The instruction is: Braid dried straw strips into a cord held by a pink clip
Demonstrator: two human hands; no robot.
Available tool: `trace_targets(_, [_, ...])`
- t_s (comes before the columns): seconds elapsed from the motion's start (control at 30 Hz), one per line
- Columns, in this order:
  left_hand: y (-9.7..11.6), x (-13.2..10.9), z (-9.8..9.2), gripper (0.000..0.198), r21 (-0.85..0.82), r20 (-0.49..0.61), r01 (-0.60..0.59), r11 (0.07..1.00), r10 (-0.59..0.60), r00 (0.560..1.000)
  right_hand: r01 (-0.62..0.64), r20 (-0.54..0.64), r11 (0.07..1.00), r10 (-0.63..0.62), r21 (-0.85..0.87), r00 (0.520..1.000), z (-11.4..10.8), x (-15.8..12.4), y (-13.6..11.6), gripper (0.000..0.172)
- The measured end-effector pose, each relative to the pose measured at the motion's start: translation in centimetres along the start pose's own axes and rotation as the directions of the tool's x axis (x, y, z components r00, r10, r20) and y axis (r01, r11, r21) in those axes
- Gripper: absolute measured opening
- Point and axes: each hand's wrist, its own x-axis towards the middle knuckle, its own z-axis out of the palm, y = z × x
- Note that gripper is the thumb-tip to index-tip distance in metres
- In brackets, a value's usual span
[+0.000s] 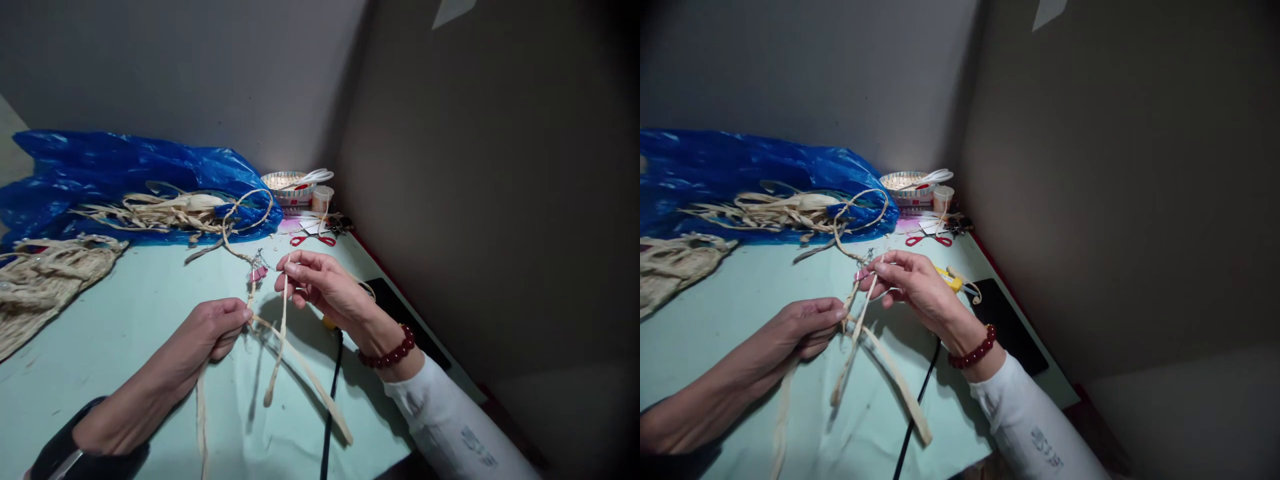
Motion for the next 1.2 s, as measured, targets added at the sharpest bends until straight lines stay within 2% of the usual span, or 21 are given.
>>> trace_targets(0.07, [0.0, 0.0, 0.1, 0.028, 0.017, -0.011, -0.011, 1.000, 0.011, 1.000, 0.009, -0.054, 0.999, -0.010, -0.034, 0.998, 0.0, 0.0, 0.0, 0.018])
trace_targets(0.13, [-0.2, 0.1, 0.2, 0.027, 0.053, -0.022, -0.022, 0.998, 0.023, 0.999, 0.027, -0.159, 0.992, -0.047, -0.121, 0.986, -0.4, 0.0, -0.4, 0.020])
trace_targets(0.2, [-0.3, 0.2, 0.3, 0.028, 0.096, -0.022, -0.024, 0.995, 0.026, 0.999, 0.054, -0.271, 0.960, -0.131, -0.274, 0.954, -1.4, 0.2, -1.4, 0.023])
trace_targets(0.27, [-0.5, 0.4, 0.4, 0.030, 0.103, -0.011, -0.042, 0.994, 0.043, 0.999, 0.085, -0.327, 0.868, -0.273, -0.489, 0.905, -2.7, 0.7, -3.2, 0.025])
trace_targets(0.33, [-0.6, 0.6, 0.5, 0.029, 0.124, -0.015, -0.053, 0.991, 0.056, 0.998, 0.103, -0.294, 0.717, -0.407, -0.690, 0.865, -4.1, 1.4, -5.6, 0.027])
trace_targets(0.4, [-0.8, 0.9, 0.6, 0.029, 0.159, -0.050, -0.066, 0.985, 0.075, 0.996, 0.074, -0.226, 0.558, -0.450, -0.827, 0.864, -5.3, 2.4, -8.0, 0.029])
trace_targets(0.43, [-0.9, 1.0, 0.6, 0.029, 0.184, -0.063, -0.067, 0.981, 0.079, 0.995, 0.037, -0.193, 0.442, -0.462, -0.896, 0.866, -5.9, 2.9, -9.0, 0.029])
trace_targets(0.5, [-1.1, 1.2, 0.7, 0.028, 0.212, -0.074, -0.094, 0.973, 0.111, 0.991, -0.092, -0.143, 0.131, -0.452, -0.987, 0.880, -7.1, 4.0, -10.5, 0.025])
trace_targets(0.57, [-1.4, 1.4, 0.7, 0.025, 0.239, -0.090, -0.119, 0.964, 0.144, 0.985, -0.262, -0.167, -0.182, -0.417, -0.948, 0.893, -8.3, 5.1, -11.2, 0.025])
trace_targets(0.6, [-1.6, 1.4, 0.7, 0.024, 0.259, -0.101, -0.126, 0.958, 0.157, 0.982, -0.348, -0.208, -0.297, -0.415, -0.889, 0.886, -8.8, 5.7, -11.2, 0.026])
trace_targets(0.63, [-1.7, 1.5, 0.7, 0.023, 0.281, -0.111, -0.127, 0.951, 0.164, 0.980, -0.397, -0.233, -0.352, -0.425, -0.848, 0.875, -9.1, 6.3, -11.0, 0.025])
trace_targets(0.7, [-1.8, 1.5, 0.8, 0.021, 0.319, -0.128, -0.115, 0.941, 0.164, 0.978, -0.419, -0.234, -0.393, -0.437, -0.819, 0.868, -9.0, 7.7, -10.4, 0.024])
trace_targets(0.77, [-1.8, 1.6, 0.9, 0.019, 0.344, -0.144, -0.092, 0.934, 0.149, 0.978, -0.350, -0.178, -0.397, -0.409, -0.849, 0.895, -7.5, 9.3, -9.3, 0.025])
trace_targets(0.83, [-1.7, 1.6, 0.9, 0.018, 0.360, -0.147, -0.087, 0.929, 0.149, 0.978, -0.231, -0.088, -0.396, -0.347, -0.889, 0.934, -4.9, 11.0, -7.9, 0.027])
trace_targets(0.9, [-1.6, 1.6, 0.9, 0.017, 0.363, -0.138, -0.098, 0.927, 0.158, 0.978, -0.034, 0.057, -0.386, -0.220, -0.922, 0.974, -2.1, 12.6, -6.3, 0.026])
trace_targets(0.93, [-1.5, 1.6, 0.9, 0.016, 0.359, -0.131, -0.103, 0.928, 0.159, 0.978, 0.028, 0.104, -0.391, -0.175, -0.920, 0.979, -0.8, 13.4, -5.6, 0.027])
trace_targets(1.03, [-1.3, 1.4, 0.9, 0.016, 0.356, -0.132, -0.095, 0.930, 0.150, 0.980, -0.033, 0.071, -0.475, -0.200, -0.879, 0.977, 1.2, 15.7, -3.8, 0.040])
trace_targets(1.1, [-1.1, 1.3, 0.9, 0.017, 0.371, -0.139, -0.089, 0.924, 0.150, 0.979, -0.103, 0.011, -0.517, -0.213, -0.850, 0.977, 1.1, 17.1, -3.4, 0.032])
trace_targets(1.2, [-1.0, 1.2, 0.9, 0.018, 0.383, -0.143, -0.081, 0.920, 0.146, 0.979, -0.134, -0.017, -0.532, -0.219, -0.836, 0.976, 0.0, 18.4, -3.7, 0.019])
